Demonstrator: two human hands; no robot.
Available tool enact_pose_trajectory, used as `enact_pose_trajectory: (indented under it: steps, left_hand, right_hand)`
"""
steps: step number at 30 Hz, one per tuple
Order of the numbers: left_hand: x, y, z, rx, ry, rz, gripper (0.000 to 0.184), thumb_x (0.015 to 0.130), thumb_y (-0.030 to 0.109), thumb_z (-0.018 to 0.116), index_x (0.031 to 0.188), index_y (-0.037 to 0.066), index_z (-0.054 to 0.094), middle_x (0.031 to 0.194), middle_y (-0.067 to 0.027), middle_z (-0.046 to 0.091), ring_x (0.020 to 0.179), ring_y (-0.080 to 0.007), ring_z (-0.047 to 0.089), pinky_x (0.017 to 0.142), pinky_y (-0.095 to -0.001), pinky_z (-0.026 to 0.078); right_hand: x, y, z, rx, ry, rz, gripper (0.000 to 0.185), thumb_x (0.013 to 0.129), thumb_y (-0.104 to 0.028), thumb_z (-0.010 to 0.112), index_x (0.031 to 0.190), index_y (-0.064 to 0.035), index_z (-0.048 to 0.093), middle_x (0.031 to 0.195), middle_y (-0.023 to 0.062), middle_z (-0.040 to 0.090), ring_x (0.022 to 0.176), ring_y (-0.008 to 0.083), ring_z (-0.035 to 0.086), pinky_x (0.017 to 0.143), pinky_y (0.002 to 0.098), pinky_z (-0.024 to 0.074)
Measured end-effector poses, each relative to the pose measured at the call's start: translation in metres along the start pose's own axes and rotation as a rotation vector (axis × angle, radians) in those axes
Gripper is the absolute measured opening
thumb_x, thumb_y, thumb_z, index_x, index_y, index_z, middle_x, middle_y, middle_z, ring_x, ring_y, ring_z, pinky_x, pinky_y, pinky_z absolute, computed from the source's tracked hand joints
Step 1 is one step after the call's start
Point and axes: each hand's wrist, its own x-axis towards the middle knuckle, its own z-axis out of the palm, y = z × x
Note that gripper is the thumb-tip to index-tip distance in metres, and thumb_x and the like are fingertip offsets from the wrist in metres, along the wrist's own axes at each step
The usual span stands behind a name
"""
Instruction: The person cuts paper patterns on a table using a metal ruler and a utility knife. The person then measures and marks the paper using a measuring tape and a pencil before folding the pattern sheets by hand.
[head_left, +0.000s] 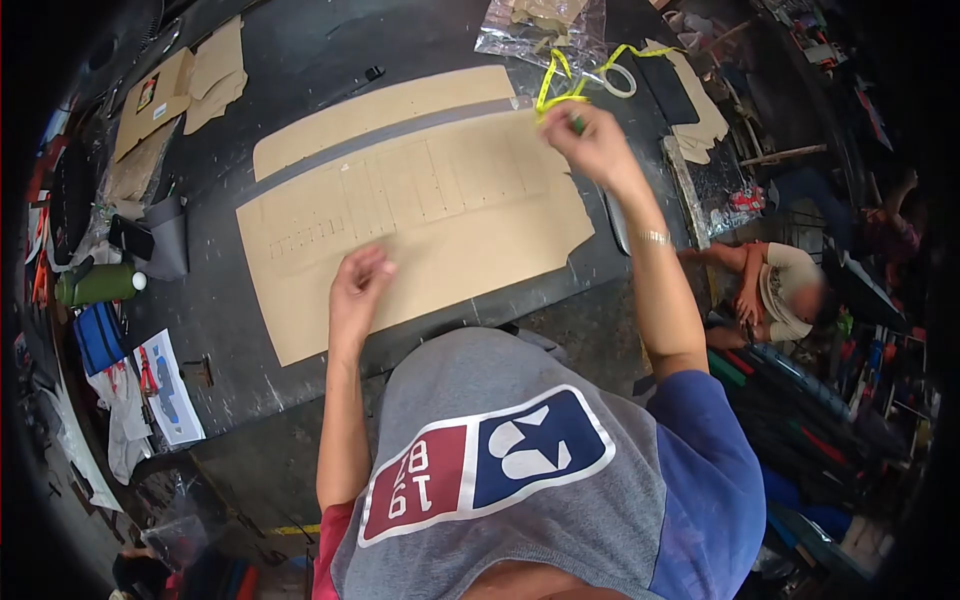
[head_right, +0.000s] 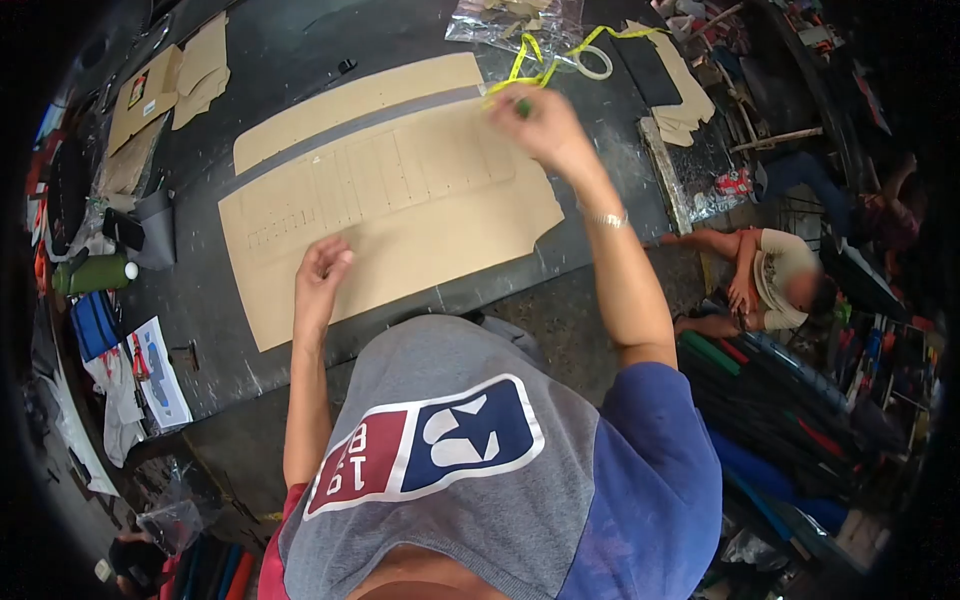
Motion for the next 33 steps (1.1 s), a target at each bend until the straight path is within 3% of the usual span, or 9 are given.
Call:
enact_pose_trajectory:
  steps: [5, 7, 9, 13, 16, 19, 24, 26, 33]
  left_hand:
    - [-0.008, 0.104, 0.054, 0.031, -0.352, 0.52, 0.081, 0.087, 0.021, 0.079, 0.156, 0.003, 0.042, 0.166, -0.0181, 0.037, 0.154, -0.0315, 0.035, 0.117, -0.0412, 0.043]
    - [-0.017, 0.116, 0.067, -0.535, -0.515, 0.177, 0.078, 0.084, 0.019, 0.077, 0.154, 0.004, 0.047, 0.163, -0.0154, 0.043, 0.149, -0.0273, 0.043, 0.113, -0.0376, 0.045]
    - [-0.03, 0.112, 0.062, -0.173, -0.406, 0.436, 0.064, 0.085, 0.018, 0.079, 0.144, 0.003, 0.058, 0.144, -0.0133, 0.059, 0.13, -0.0214, 0.057, 0.104, -0.0347, 0.05]
    - [-0.025, 0.084, 0.027, 0.171, -0.274, 0.294, 0.013, 0.087, 0.012, 0.084, 0.092, 0.002, 0.078, 0.066, 0.0021, 0.065, 0.063, -0.0073, 0.057, 0.063, -0.0265, 0.049]
    - [-0.029, 0.028, -0.044, 0.266, -0.126, 0.135, 0.012, 0.087, 0.01, 0.083, 0.093, 0.001, 0.076, 0.069, 0.0025, 0.064, 0.068, -0.0063, 0.058, 0.066, -0.025, 0.048]
    - [-0.045, 0.002, -0.096, 0.409, -0.052, 0.048, 0.012, 0.088, 0.01, 0.083, 0.094, 0.001, 0.076, 0.075, 0.0021, 0.067, 0.074, -0.0059, 0.061, 0.069, -0.0249, 0.049]
    - [-0.059, 0.011, -0.075, 0.254, -0.194, 0.077, 0.017, 0.091, 0.013, 0.081, 0.099, 0.0, 0.075, 0.079, 0.0018, 0.068, 0.073, -0.0061, 0.061, 0.066, -0.0266, 0.051]
    - [-0.052, 0.032, -0.036, 0.066, -0.329, -0.08, 0.019, 0.091, 0.015, 0.082, 0.102, 0.001, 0.073, 0.076, -0.0001, 0.067, 0.071, -0.0049, 0.061, 0.061, -0.0235, 0.046]
    - [-0.033, 0.113, 0.013, -0.015, -0.591, -0.036, 0.025, 0.093, 0.026, 0.082, 0.1, 0.003, 0.077, 0.066, 0.0016, 0.062, 0.055, -0.0053, 0.053, 0.051, -0.024, 0.041]
  right_hand:
    - [-0.102, -0.152, 0.061, 0.349, -0.491, -0.276, 0.014, 0.098, -0.011, 0.073, 0.108, -0.0041, 0.068, 0.093, 0.0035, 0.071, 0.09, 0.0111, 0.07, 0.071, 0.0275, 0.0554]
    - [-0.109, -0.167, 0.066, 0.423, -0.579, -0.351, 0.017, 0.096, -0.011, 0.075, 0.109, -0.0038, 0.068, 0.094, 0.0032, 0.07, 0.09, 0.0108, 0.07, 0.073, 0.0268, 0.0549]
    - [-0.104, -0.184, 0.058, 0.414, -0.574, -0.414, 0.019, 0.095, -0.01, 0.077, 0.11, -0.0039, 0.067, 0.096, 0.0022, 0.07, 0.089, 0.0104, 0.07, 0.074, 0.0263, 0.0545]
    - [-0.061, -0.145, -0.016, 0.613, 0.03, -0.271, 0.012, 0.103, -0.013, 0.064, 0.11, -0.0041, 0.061, 0.095, 0.0084, 0.072, 0.077, 0.0175, 0.076, 0.068, 0.0265, 0.056]
    - [-0.025, -0.088, -0.099, 0.433, 0.336, -0.179, 0.014, 0.105, -0.018, 0.059, 0.107, -0.0051, 0.063, 0.09, 0.0052, 0.07, 0.074, 0.0082, 0.07, 0.046, 0.0175, 0.03]
    - [0.015, -0.022, -0.174, 0.286, 0.405, -0.115, 0.021, 0.103, -0.019, 0.066, 0.115, -0.0017, 0.064, 0.095, 0.0093, 0.074, 0.081, 0.0135, 0.074, 0.065, 0.0252, 0.0554]
    - [0.028, 0.016, -0.14, -0.252, 0.448, -0.028, 0.051, 0.094, -0.031, 0.078, 0.131, 0.0018, 0.065, 0.105, 0.0097, 0.075, 0.082, 0.0129, 0.071, 0.076, 0.0294, 0.0565]
    - [0.012, -0.03, -0.054, -0.179, 0.206, -0.341, 0.046, 0.093, -0.031, 0.079, 0.127, -0.0015, 0.07, 0.109, 0.0089, 0.075, 0.087, 0.0106, 0.07, 0.079, 0.0286, 0.0557]
    - [-0.07, -0.122, 0.064, 0.087, -0.866, -0.034, 0.03, 0.088, -0.02, 0.083, 0.111, -0.0033, 0.075, 0.103, 0.0039, 0.075, 0.1, 0.0125, 0.067, 0.091, 0.0287, 0.0516]
